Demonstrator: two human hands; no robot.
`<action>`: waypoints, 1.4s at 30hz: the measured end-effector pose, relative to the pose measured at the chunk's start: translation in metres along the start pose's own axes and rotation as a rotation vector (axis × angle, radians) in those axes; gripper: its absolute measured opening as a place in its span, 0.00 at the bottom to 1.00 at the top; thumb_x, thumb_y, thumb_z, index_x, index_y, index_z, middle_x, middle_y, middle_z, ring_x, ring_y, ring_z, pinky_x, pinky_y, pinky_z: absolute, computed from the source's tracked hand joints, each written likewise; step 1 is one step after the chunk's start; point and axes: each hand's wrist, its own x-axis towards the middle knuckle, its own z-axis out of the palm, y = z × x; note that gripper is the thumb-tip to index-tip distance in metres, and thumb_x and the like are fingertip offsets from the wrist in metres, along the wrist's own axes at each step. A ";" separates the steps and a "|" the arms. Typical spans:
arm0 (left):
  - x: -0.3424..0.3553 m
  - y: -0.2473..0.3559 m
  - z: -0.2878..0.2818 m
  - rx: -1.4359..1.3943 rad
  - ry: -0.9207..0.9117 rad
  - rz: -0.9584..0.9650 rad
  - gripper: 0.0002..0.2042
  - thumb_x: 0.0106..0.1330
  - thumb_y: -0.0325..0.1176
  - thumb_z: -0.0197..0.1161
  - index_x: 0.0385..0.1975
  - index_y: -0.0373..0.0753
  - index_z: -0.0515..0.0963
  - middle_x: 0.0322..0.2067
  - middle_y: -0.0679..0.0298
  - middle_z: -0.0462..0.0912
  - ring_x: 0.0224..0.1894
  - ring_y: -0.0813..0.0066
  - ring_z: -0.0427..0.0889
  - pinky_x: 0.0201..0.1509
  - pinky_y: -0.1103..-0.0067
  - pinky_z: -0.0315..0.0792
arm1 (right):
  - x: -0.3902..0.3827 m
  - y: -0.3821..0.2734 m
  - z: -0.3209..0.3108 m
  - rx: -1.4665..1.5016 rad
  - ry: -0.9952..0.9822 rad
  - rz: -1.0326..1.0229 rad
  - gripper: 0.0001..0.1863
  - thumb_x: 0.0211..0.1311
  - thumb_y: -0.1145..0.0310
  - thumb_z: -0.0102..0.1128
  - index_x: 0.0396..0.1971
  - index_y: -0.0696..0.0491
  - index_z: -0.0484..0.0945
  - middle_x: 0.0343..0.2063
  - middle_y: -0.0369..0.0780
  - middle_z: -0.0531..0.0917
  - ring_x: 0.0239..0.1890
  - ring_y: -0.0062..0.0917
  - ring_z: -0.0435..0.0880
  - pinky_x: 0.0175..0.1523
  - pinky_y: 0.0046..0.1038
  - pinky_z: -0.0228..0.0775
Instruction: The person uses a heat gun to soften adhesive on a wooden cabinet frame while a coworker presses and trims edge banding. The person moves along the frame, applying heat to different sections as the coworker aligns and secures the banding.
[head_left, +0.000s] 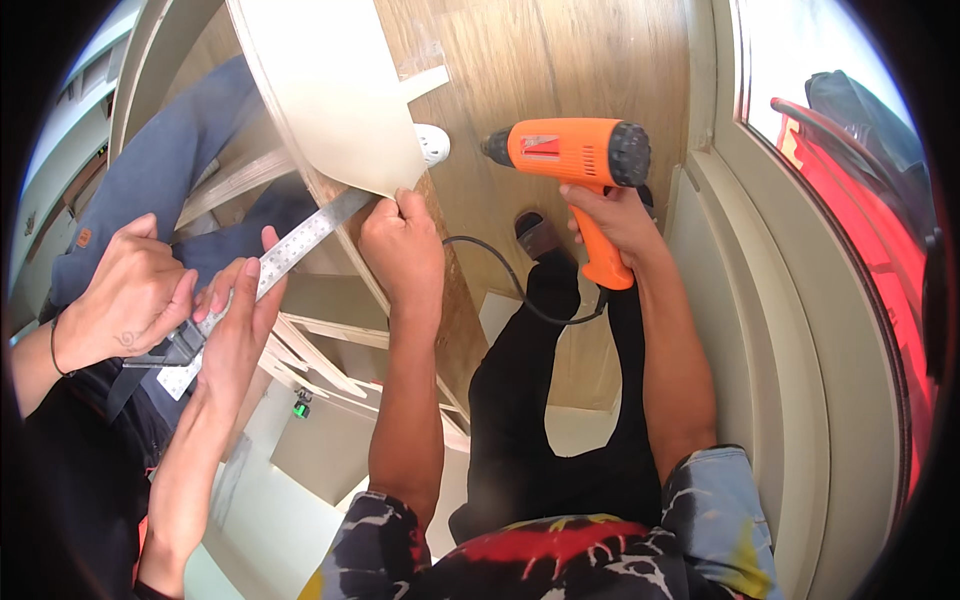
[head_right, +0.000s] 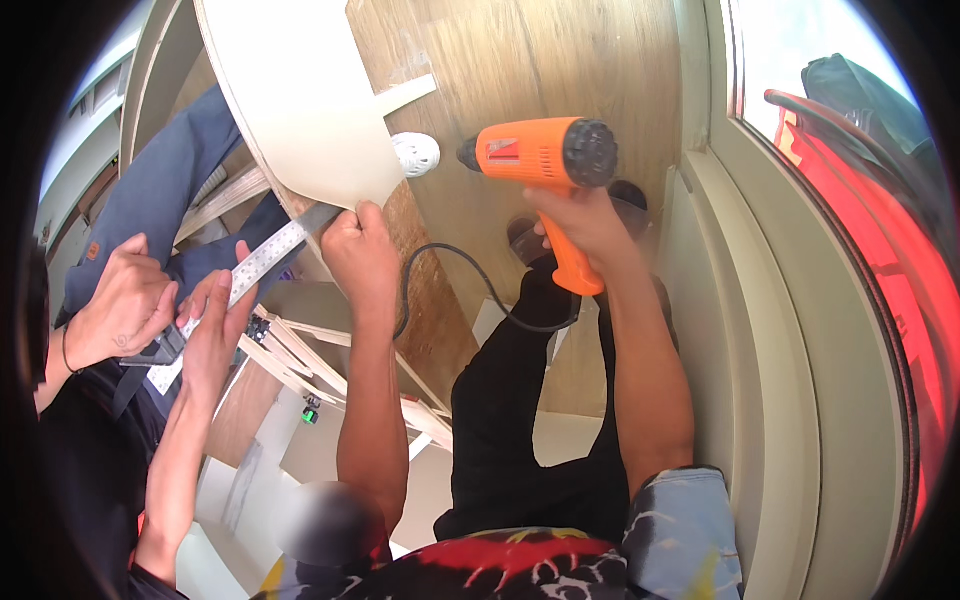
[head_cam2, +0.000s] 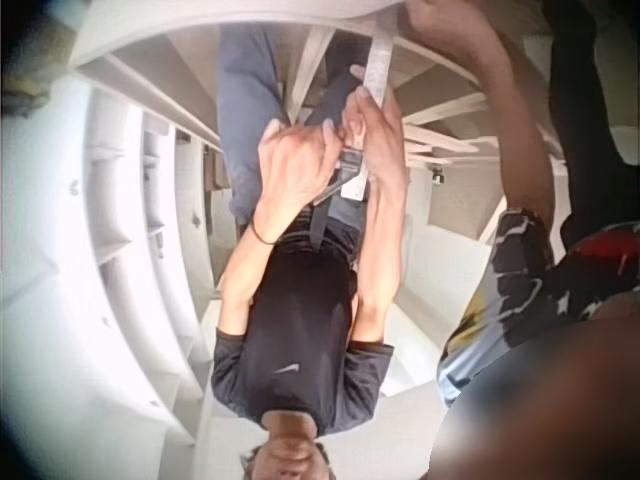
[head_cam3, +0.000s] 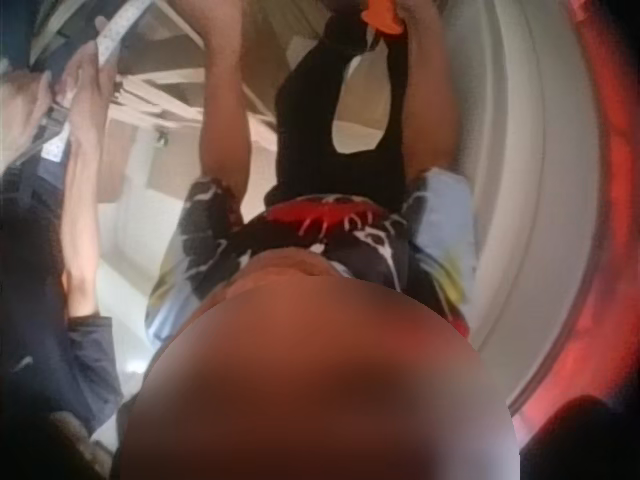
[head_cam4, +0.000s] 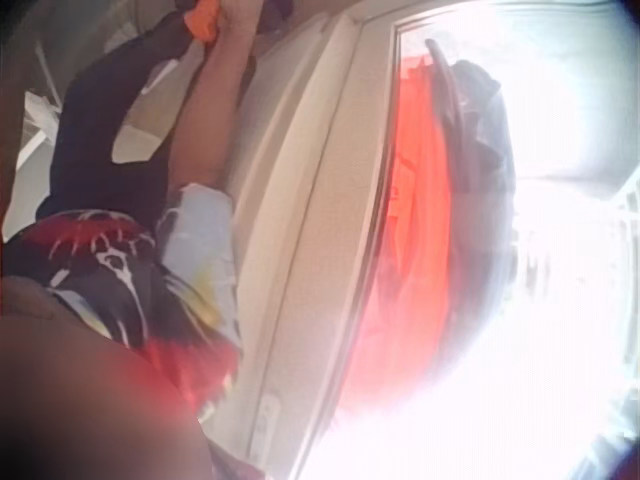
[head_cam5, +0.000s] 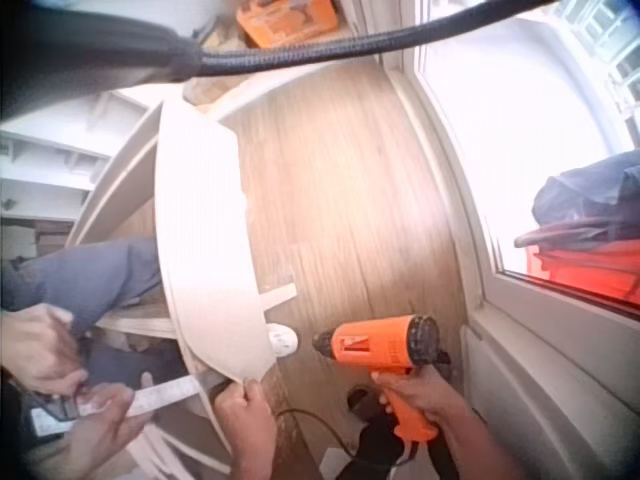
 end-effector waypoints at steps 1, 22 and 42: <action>0.000 -0.001 -0.001 -0.011 -0.026 -0.049 0.22 0.73 0.34 0.55 0.16 0.26 0.71 0.12 0.49 0.71 0.14 0.61 0.67 0.25 0.62 0.64 | 0.000 0.003 0.002 0.018 -0.031 -0.006 0.18 0.65 0.63 0.72 0.48 0.55 0.78 0.35 0.36 0.81 0.27 0.20 0.83 0.28 0.26 0.78; 0.000 0.013 0.007 -0.143 0.045 -0.065 0.21 0.68 0.32 0.57 0.12 0.27 0.70 0.09 0.51 0.67 0.13 0.64 0.65 0.23 0.62 0.63 | -0.012 -0.025 0.032 0.427 -0.306 -0.073 0.21 0.68 0.62 0.69 0.55 0.55 0.75 0.38 0.40 0.83 0.27 0.21 0.84 0.28 0.26 0.81; 0.005 0.016 0.015 -0.042 0.043 -0.044 0.21 0.70 0.34 0.55 0.15 0.25 0.73 0.12 0.45 0.72 0.14 0.56 0.71 0.25 0.61 0.68 | -0.024 -0.054 0.044 0.302 -0.313 -0.212 0.19 0.71 0.62 0.66 0.54 0.57 0.75 0.39 0.43 0.82 0.27 0.22 0.83 0.29 0.27 0.82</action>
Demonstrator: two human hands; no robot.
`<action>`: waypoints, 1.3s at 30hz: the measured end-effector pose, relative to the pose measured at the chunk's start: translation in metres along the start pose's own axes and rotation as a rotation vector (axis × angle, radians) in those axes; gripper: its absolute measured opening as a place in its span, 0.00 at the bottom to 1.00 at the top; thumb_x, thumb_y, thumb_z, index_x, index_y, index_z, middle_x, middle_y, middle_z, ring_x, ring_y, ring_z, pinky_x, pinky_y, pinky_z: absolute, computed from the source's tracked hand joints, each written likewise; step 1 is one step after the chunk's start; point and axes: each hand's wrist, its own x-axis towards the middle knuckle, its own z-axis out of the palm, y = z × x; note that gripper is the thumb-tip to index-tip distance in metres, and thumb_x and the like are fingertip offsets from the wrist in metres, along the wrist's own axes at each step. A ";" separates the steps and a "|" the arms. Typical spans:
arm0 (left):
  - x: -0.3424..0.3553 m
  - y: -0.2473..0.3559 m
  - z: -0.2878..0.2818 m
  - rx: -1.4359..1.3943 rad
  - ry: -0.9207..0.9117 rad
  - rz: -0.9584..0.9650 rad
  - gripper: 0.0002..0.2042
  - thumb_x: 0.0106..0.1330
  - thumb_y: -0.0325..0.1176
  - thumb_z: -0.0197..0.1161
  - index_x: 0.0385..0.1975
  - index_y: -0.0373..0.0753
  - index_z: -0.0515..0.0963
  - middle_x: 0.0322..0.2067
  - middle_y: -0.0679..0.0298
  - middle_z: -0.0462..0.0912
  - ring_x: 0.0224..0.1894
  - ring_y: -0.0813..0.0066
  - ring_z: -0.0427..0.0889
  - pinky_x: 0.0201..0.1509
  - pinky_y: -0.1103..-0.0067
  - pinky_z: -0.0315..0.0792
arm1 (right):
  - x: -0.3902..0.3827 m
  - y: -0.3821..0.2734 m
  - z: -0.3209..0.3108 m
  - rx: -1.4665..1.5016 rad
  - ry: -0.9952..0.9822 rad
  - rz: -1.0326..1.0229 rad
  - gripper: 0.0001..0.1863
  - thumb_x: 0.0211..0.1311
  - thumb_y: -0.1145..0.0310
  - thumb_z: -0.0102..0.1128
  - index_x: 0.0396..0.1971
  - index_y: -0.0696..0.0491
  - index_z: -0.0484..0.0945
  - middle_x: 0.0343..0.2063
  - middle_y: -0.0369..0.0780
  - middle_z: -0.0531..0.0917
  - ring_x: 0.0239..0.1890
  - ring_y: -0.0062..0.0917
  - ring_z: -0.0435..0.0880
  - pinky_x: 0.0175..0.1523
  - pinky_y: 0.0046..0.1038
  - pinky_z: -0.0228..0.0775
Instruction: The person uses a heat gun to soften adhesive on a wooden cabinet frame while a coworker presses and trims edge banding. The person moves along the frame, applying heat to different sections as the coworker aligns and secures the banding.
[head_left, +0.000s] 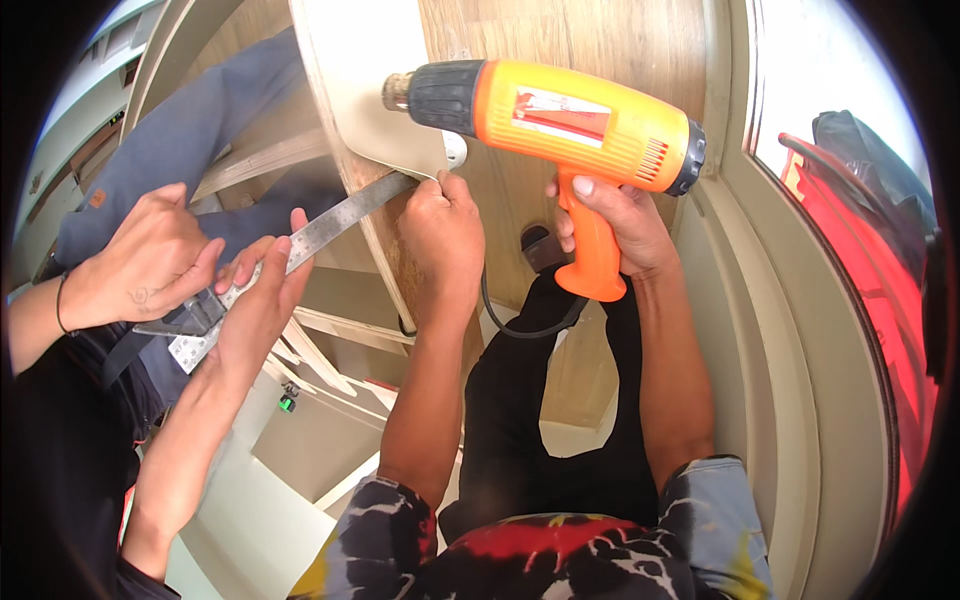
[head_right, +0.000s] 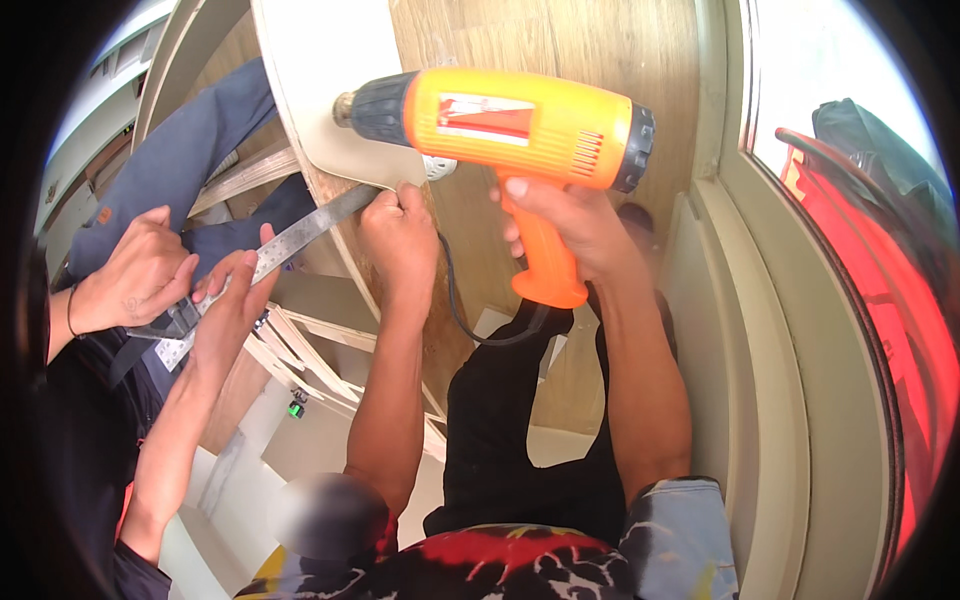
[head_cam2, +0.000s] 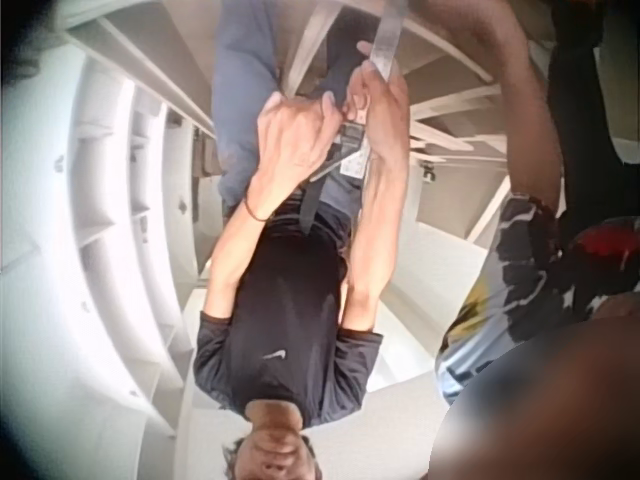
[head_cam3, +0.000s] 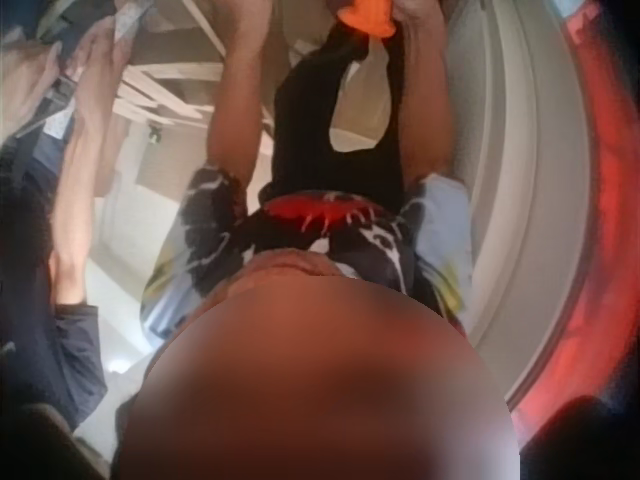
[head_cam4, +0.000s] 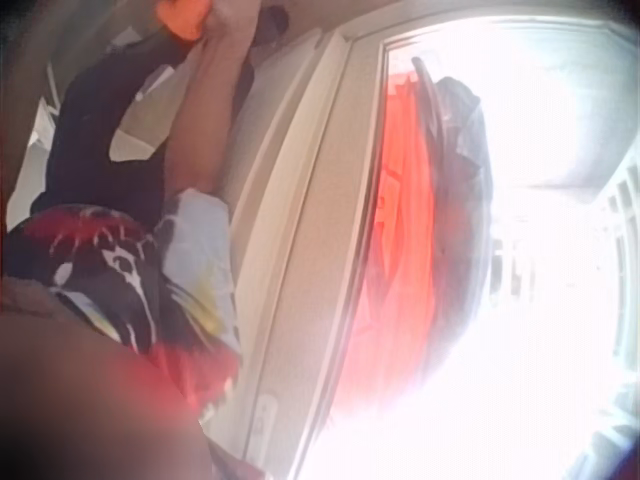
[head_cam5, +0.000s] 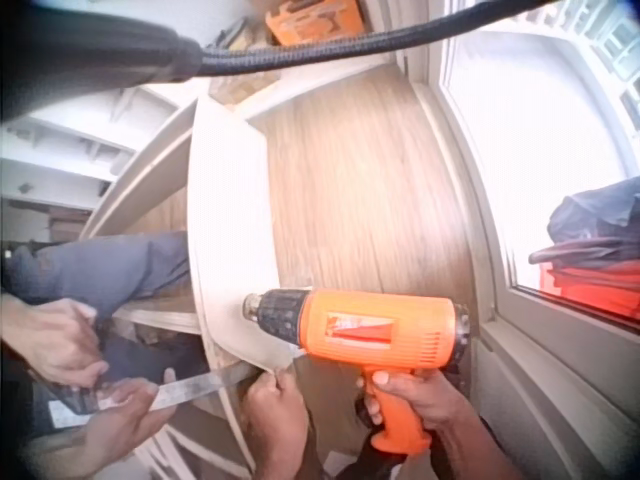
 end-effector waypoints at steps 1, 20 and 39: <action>0.003 0.000 0.001 0.021 0.025 0.053 0.21 0.71 0.33 0.56 0.16 0.26 0.74 0.14 0.43 0.74 0.16 0.50 0.74 0.26 0.59 0.69 | 0.004 -0.008 0.010 -0.027 -0.035 -0.025 0.19 0.71 0.62 0.65 0.54 0.57 0.75 0.39 0.43 0.82 0.27 0.22 0.83 0.29 0.27 0.82; -0.031 -0.058 -0.030 0.004 -0.125 -0.093 0.17 0.69 0.38 0.61 0.43 0.27 0.81 0.39 0.41 0.86 0.48 0.46 0.86 0.56 0.63 0.77 | -0.051 -0.012 -0.021 -0.211 0.343 0.080 0.20 0.64 0.61 0.75 0.47 0.55 0.76 0.34 0.37 0.81 0.25 0.22 0.84 0.26 0.27 0.80; -0.038 -0.008 0.033 -0.831 0.100 -0.763 0.36 0.75 0.30 0.60 0.75 0.29 0.46 0.78 0.44 0.46 0.79 0.51 0.51 0.80 0.62 0.54 | -0.047 -0.005 -0.004 -0.320 0.525 0.238 0.18 0.65 0.62 0.73 0.48 0.54 0.79 0.36 0.35 0.81 0.28 0.21 0.84 0.33 0.28 0.81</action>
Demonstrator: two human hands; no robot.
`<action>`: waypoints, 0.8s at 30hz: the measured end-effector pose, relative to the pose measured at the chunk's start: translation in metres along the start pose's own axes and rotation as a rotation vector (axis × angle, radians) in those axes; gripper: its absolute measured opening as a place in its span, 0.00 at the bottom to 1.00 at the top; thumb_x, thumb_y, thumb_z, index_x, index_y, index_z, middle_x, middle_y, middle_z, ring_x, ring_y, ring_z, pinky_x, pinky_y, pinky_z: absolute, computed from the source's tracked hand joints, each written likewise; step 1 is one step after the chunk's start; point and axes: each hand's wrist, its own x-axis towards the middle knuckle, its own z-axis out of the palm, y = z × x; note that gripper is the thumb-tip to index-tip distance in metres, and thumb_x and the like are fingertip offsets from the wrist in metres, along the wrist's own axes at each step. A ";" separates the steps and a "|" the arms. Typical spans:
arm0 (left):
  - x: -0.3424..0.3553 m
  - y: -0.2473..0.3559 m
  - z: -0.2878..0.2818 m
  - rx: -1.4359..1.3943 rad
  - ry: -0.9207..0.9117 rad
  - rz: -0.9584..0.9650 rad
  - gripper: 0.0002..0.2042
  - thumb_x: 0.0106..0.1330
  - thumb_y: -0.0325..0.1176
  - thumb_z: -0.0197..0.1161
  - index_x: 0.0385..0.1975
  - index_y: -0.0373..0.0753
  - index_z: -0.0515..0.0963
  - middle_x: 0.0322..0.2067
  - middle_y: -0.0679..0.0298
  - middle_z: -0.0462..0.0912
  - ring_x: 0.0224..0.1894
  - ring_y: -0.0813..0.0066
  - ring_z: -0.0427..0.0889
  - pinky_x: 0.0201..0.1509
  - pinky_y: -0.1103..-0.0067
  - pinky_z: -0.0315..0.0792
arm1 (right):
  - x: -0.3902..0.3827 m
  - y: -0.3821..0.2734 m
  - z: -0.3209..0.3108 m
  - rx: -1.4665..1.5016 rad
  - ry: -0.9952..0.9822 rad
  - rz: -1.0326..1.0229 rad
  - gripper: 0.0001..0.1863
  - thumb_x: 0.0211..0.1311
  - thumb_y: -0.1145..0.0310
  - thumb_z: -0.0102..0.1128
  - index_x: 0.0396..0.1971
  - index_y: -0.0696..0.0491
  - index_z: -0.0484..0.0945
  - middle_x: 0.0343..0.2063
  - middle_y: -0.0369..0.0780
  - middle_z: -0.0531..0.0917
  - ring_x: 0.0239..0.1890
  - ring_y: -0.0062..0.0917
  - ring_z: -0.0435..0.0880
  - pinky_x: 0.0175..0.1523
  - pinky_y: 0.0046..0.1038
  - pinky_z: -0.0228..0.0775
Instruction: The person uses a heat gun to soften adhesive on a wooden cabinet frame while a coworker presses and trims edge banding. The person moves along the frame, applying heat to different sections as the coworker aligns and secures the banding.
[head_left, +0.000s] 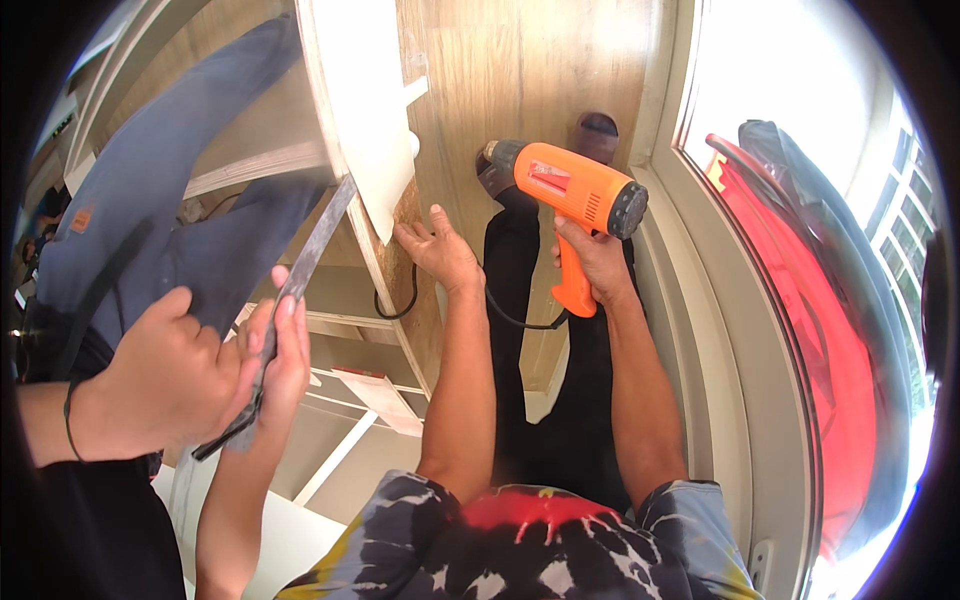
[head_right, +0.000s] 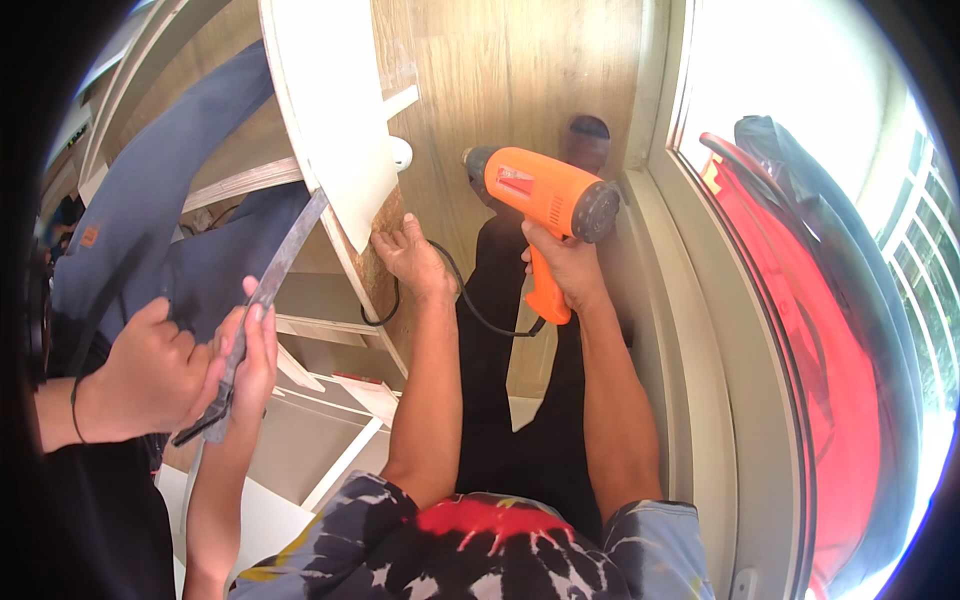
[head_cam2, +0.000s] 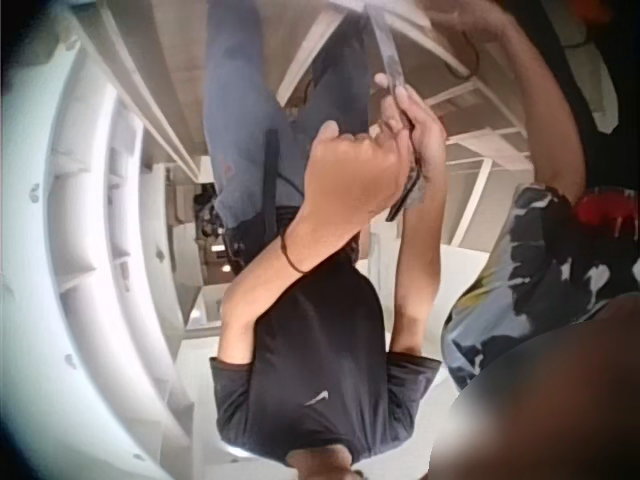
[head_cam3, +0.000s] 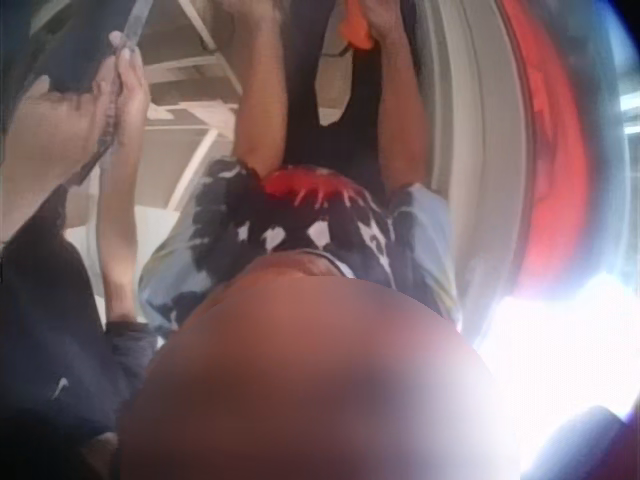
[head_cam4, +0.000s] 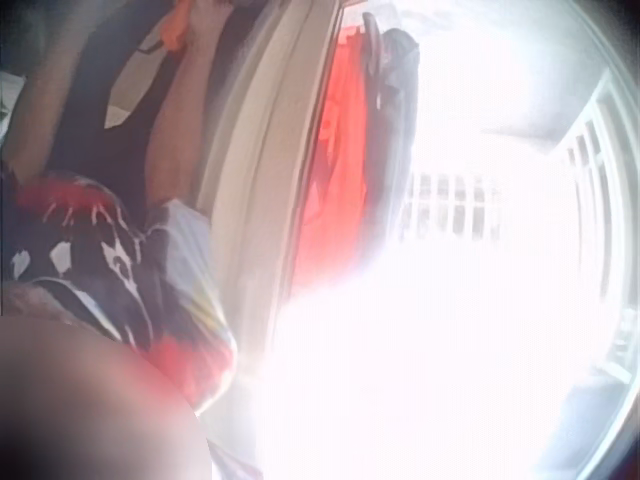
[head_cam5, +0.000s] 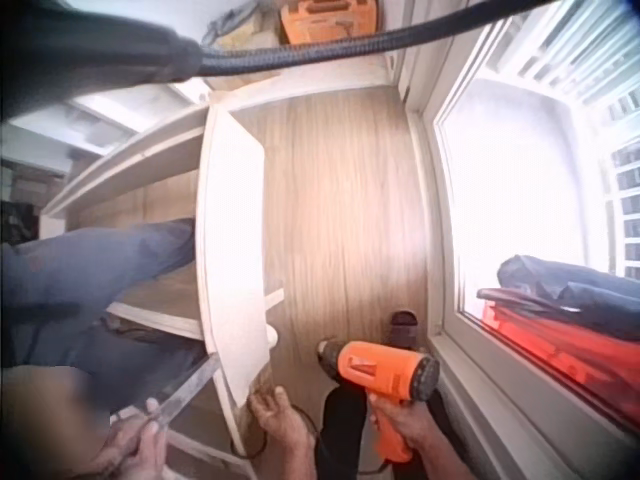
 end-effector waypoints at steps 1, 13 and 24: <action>-0.001 0.004 0.005 -0.011 0.017 -0.031 0.40 0.75 0.30 0.60 0.77 0.30 0.41 0.80 0.44 0.40 0.81 0.50 0.46 0.81 0.61 0.51 | 0.006 0.002 0.002 0.008 -0.003 -0.009 0.18 0.65 0.62 0.73 0.48 0.54 0.79 0.36 0.34 0.82 0.29 0.21 0.84 0.33 0.28 0.81; 0.024 0.004 0.017 -0.041 0.287 0.084 0.24 0.74 0.37 0.64 0.61 0.23 0.71 0.52 0.49 0.83 0.49 0.63 0.85 0.50 0.71 0.81 | 0.061 0.004 -0.012 0.097 -0.165 0.152 0.17 0.64 0.63 0.73 0.46 0.55 0.80 0.34 0.36 0.82 0.28 0.20 0.83 0.31 0.27 0.80; 0.042 -0.004 0.012 0.133 0.230 0.066 0.27 0.77 0.45 0.61 0.60 0.24 0.71 0.49 0.52 0.82 0.39 0.57 0.89 0.35 0.73 0.83 | 0.073 -0.005 -0.005 -0.041 -0.213 0.164 0.16 0.64 0.65 0.73 0.46 0.56 0.80 0.31 0.34 0.82 0.28 0.20 0.84 0.32 0.27 0.80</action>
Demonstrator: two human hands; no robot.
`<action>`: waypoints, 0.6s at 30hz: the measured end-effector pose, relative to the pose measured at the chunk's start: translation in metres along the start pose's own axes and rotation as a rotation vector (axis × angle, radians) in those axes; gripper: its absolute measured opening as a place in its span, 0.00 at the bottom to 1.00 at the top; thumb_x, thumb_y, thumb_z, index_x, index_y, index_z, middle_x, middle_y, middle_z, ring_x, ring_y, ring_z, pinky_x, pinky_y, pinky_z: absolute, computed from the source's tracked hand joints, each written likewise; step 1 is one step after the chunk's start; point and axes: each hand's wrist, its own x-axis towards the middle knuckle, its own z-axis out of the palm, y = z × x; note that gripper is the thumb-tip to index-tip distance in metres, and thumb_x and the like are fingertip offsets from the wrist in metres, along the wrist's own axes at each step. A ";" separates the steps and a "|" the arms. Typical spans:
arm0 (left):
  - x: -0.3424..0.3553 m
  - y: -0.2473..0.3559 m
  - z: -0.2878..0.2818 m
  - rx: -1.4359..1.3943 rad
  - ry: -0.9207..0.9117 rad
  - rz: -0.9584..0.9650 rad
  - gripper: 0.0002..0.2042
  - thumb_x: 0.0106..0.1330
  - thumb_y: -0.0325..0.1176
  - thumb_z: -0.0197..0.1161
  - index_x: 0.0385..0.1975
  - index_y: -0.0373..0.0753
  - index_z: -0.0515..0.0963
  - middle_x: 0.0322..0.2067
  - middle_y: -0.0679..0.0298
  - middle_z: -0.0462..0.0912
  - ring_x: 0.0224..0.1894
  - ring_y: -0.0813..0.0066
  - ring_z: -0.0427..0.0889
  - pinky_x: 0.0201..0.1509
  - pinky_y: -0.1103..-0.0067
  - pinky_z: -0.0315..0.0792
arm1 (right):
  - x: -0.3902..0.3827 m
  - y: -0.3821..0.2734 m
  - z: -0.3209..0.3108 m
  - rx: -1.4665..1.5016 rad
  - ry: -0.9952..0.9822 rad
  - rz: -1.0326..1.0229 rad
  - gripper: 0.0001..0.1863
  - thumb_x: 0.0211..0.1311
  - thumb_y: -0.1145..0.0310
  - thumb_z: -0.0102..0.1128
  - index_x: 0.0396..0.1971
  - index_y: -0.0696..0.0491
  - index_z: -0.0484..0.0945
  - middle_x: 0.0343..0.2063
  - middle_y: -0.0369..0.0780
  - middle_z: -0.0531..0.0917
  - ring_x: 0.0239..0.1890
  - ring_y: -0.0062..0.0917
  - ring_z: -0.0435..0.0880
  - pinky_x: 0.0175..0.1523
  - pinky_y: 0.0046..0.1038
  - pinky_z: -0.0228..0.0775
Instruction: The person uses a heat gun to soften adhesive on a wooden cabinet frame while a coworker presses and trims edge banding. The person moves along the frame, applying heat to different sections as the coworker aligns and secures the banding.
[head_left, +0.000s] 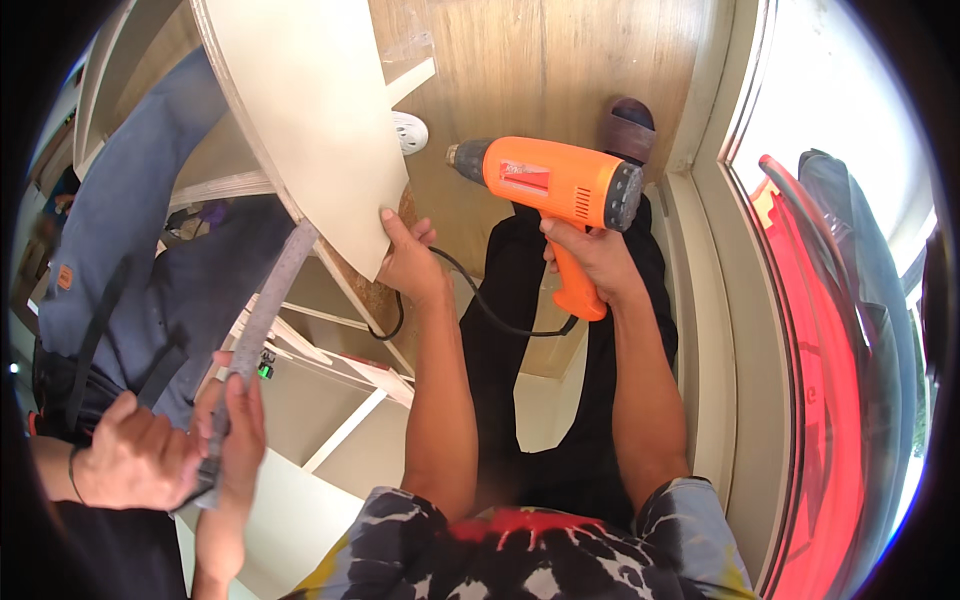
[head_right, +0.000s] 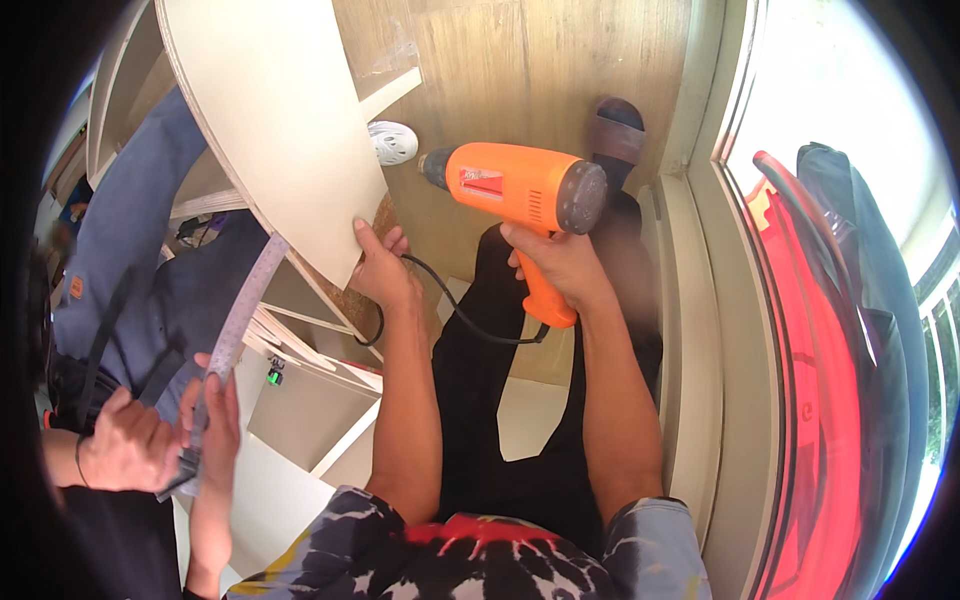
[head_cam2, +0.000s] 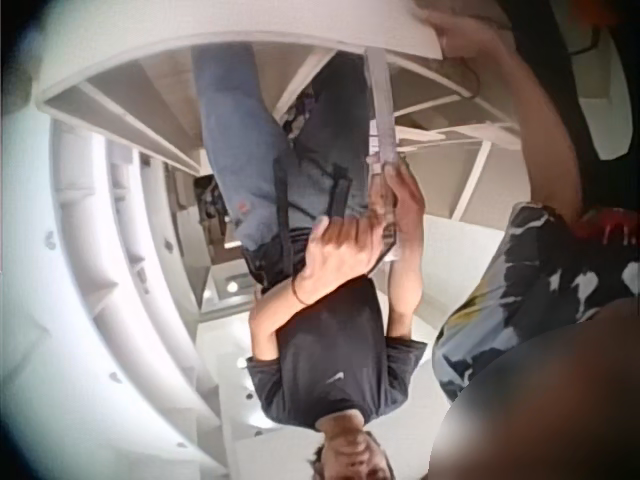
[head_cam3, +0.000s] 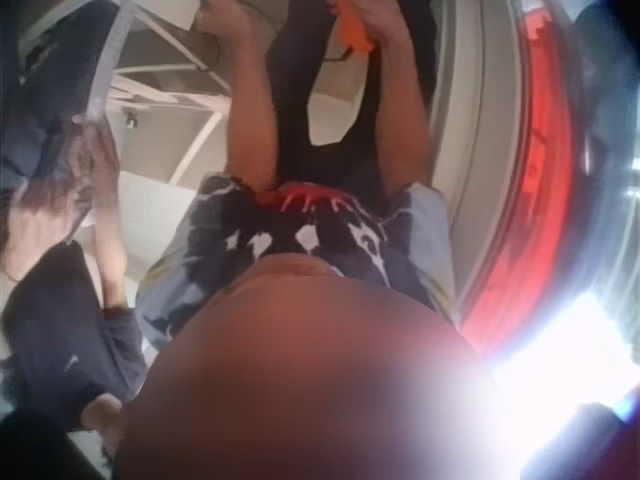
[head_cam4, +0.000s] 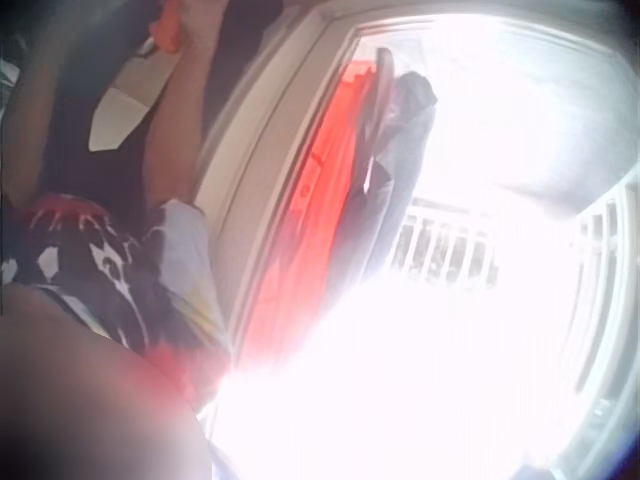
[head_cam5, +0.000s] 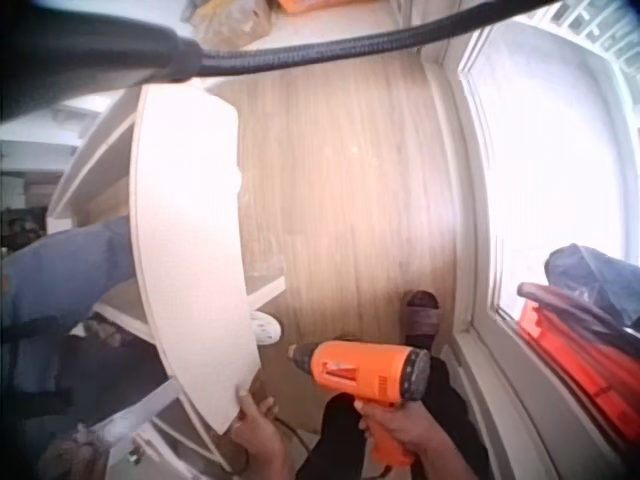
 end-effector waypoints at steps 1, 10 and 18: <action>0.004 0.000 0.000 0.007 -0.003 0.062 0.27 0.78 0.47 0.60 0.60 0.25 0.71 0.48 0.52 0.82 0.37 0.57 0.89 0.33 0.73 0.83 | -0.001 -0.003 -0.001 0.005 -0.021 0.020 0.16 0.64 0.65 0.73 0.46 0.56 0.80 0.31 0.34 0.82 0.28 0.20 0.84 0.32 0.27 0.80; 0.030 0.003 -0.015 0.477 -0.151 -0.009 0.33 0.78 0.58 0.53 0.61 0.29 0.72 0.32 0.54 0.84 0.27 0.64 0.86 0.30 0.73 0.80 | -0.004 -0.018 -0.001 0.003 -0.088 0.027 0.14 0.64 0.66 0.73 0.46 0.54 0.80 0.33 0.33 0.82 0.28 0.19 0.83 0.32 0.25 0.77; 0.025 0.002 -0.011 0.448 -0.179 0.123 0.30 0.77 0.57 0.54 0.59 0.31 0.75 0.42 0.55 0.83 0.23 0.67 0.82 0.28 0.72 0.75 | 0.002 -0.016 0.011 0.003 -0.044 -0.029 0.14 0.65 0.67 0.72 0.46 0.54 0.80 0.33 0.33 0.82 0.28 0.19 0.83 0.32 0.26 0.78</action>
